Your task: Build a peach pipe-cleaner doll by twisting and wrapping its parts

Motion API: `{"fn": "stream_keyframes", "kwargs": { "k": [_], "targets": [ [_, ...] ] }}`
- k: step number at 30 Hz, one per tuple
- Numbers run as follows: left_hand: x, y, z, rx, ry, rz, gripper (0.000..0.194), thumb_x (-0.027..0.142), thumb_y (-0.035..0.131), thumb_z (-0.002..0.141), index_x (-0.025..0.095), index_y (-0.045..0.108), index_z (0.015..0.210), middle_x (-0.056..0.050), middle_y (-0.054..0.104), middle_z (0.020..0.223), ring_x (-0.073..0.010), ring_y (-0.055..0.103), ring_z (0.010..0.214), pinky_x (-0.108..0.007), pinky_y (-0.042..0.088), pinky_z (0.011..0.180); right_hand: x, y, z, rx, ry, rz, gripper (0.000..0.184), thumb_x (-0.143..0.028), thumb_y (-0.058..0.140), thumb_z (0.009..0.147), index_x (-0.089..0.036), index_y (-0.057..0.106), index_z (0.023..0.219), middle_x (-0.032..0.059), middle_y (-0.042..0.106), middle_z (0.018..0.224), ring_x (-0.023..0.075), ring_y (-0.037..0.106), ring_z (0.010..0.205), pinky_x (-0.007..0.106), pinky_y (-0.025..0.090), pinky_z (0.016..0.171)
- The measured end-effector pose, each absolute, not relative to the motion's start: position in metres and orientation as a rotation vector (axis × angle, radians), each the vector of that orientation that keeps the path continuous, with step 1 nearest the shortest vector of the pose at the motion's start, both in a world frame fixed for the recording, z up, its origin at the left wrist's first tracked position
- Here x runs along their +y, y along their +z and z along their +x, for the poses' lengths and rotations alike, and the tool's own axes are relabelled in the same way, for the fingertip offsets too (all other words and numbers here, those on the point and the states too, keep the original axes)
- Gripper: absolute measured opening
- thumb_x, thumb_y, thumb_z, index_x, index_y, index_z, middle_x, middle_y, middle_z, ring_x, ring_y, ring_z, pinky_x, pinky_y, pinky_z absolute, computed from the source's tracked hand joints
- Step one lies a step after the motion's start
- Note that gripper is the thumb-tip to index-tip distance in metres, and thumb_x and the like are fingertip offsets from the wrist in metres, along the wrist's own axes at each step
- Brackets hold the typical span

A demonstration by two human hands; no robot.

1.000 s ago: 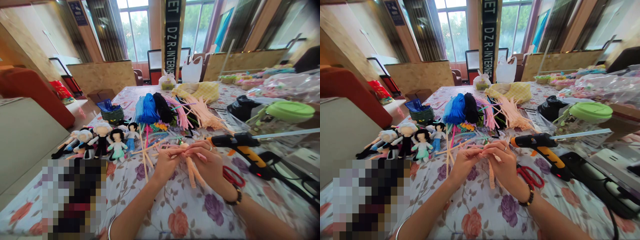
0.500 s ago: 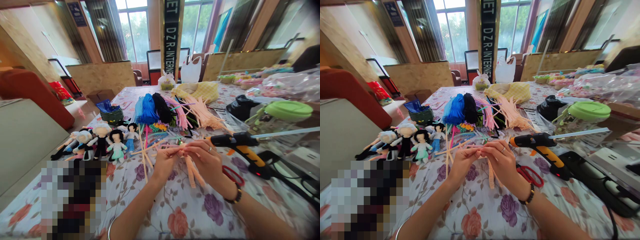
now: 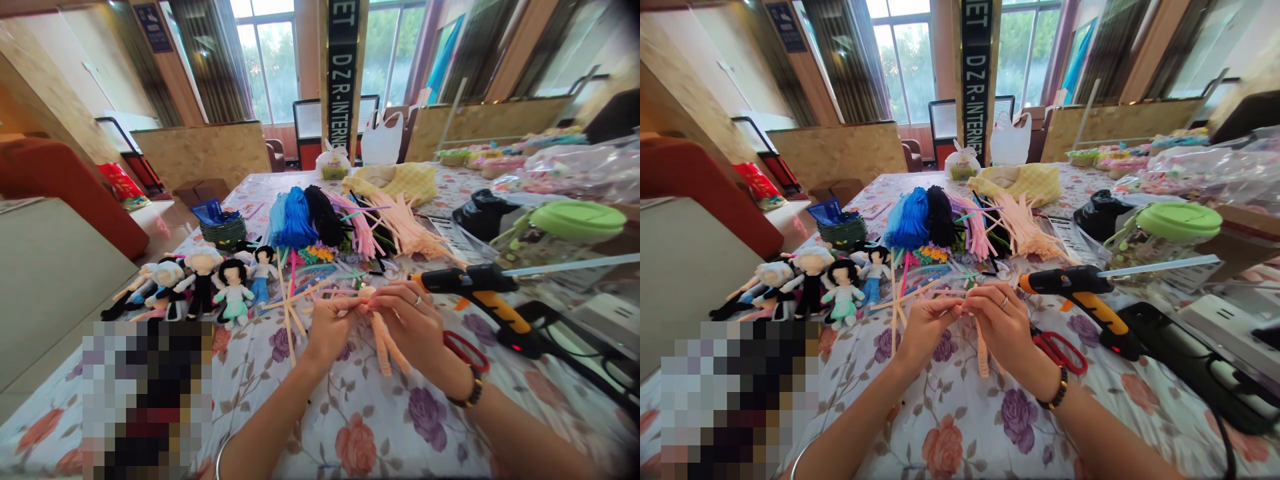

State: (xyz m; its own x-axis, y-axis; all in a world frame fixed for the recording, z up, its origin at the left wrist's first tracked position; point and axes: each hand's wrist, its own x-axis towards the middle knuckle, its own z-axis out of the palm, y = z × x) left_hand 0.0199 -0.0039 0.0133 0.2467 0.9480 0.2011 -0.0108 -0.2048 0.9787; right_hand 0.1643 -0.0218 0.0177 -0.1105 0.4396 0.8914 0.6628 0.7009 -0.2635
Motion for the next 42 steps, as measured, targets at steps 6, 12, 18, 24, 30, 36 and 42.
{"fn": "stream_keyframes", "kwargs": {
  "k": [6, 12, 18, 24, 30, 36, 42],
  "targets": [
    [-0.004, 0.016, 0.021, 0.92, 1.154, 1.485, 0.019, 0.031, 0.065, 0.074, 0.018, 0.075, 0.084, -0.006, 0.073, 0.084, -0.0206, 0.065, 0.081, -0.032, 0.05, 0.077, -0.022, 0.019, 0.164, -1.73, -0.193, -0.902, 0.017, -0.007, 0.06, 0.08, -0.024, 0.062, 0.078, 0.0013, 0.067, 0.077, 0.0165, 0.059, 0.078, 0.032, 0.048, 0.074],
    [-0.008, 0.024, 0.024, 0.955, 1.25, 1.473, 0.019, 0.031, 0.065, 0.075, 0.018, 0.074, 0.086, -0.005, 0.072, 0.085, -0.0171, 0.064, 0.079, -0.027, 0.049, 0.074, -0.025, 0.019, 0.161, -1.521, 0.183, -1.102, 0.005, -0.024, 0.062, 0.081, -0.023, 0.064, 0.075, 0.0026, 0.064, 0.081, 0.0178, 0.059, 0.08, 0.032, 0.048, 0.07],
    [-0.005, 0.018, 0.024, 1.029, 1.329, 1.478, 0.013, 0.028, 0.066, 0.074, 0.018, 0.07, 0.079, -0.003, 0.069, 0.079, -0.0149, 0.061, 0.076, -0.026, 0.046, 0.075, -0.026, 0.021, 0.156, -1.335, 0.719, -1.074, 0.015, -0.036, 0.063, 0.079, -0.021, 0.065, 0.078, 0.0044, 0.065, 0.082, 0.0178, 0.06, 0.077, 0.031, 0.048, 0.066],
    [-0.004, 0.026, 0.021, 1.041, 1.294, 1.589, 0.02, 0.036, 0.06, 0.079, 0.017, 0.066, 0.08, -0.003, 0.065, 0.079, -0.0148, 0.059, 0.076, -0.026, 0.046, 0.074, -0.022, 0.021, 0.158, -1.231, 1.094, -1.06, 0.024, -0.042, 0.063, 0.077, -0.018, 0.064, 0.081, 0.0014, 0.062, 0.076, 0.0131, 0.056, 0.068, 0.025, 0.045, 0.062],
    [0.0, 0.036, 0.016, 1.049, 1.136, 1.673, 0.019, 0.035, 0.062, 0.077, 0.017, 0.07, 0.078, -0.003, 0.068, 0.077, -0.0149, 0.059, 0.073, -0.026, 0.045, 0.073, -0.02, 0.019, 0.16, -1.139, 1.425, -1.029, 0.037, -0.05, 0.053, 0.082, -0.016, 0.06, 0.073, 0.0006, 0.056, 0.068, 0.0102, 0.051, 0.058, 0.022, 0.039, 0.049],
    [0.001, 0.038, 0.012, 1.008, 1.189, 1.774, 0.015, 0.028, 0.062, 0.078, 0.021, 0.074, 0.082, -0.004, 0.069, 0.08, -0.0166, 0.061, 0.078, -0.028, 0.046, 0.078, -0.021, 0.017, 0.156, -1.097, 1.608, -0.94, 0.039, -0.053, 0.048, 0.084, -0.018, 0.057, 0.068, 0.0007, 0.057, 0.062, 0.0105, 0.05, 0.051, 0.024, 0.038, 0.046],
    [0.0, 0.035, 0.014, 0.983, 1.199, 1.661, 0.019, 0.028, 0.06, 0.08, 0.021, 0.069, 0.095, -0.002, 0.069, 0.084, -0.0137, 0.061, 0.078, -0.026, 0.046, 0.077, -0.021, 0.019, 0.156, -1.014, 1.647, -0.88, 0.034, -0.05, 0.059, 0.078, -0.017, 0.054, 0.071, -0.0014, 0.055, 0.062, 0.0087, 0.047, 0.05, 0.023, 0.037, 0.047]
  ]
}}
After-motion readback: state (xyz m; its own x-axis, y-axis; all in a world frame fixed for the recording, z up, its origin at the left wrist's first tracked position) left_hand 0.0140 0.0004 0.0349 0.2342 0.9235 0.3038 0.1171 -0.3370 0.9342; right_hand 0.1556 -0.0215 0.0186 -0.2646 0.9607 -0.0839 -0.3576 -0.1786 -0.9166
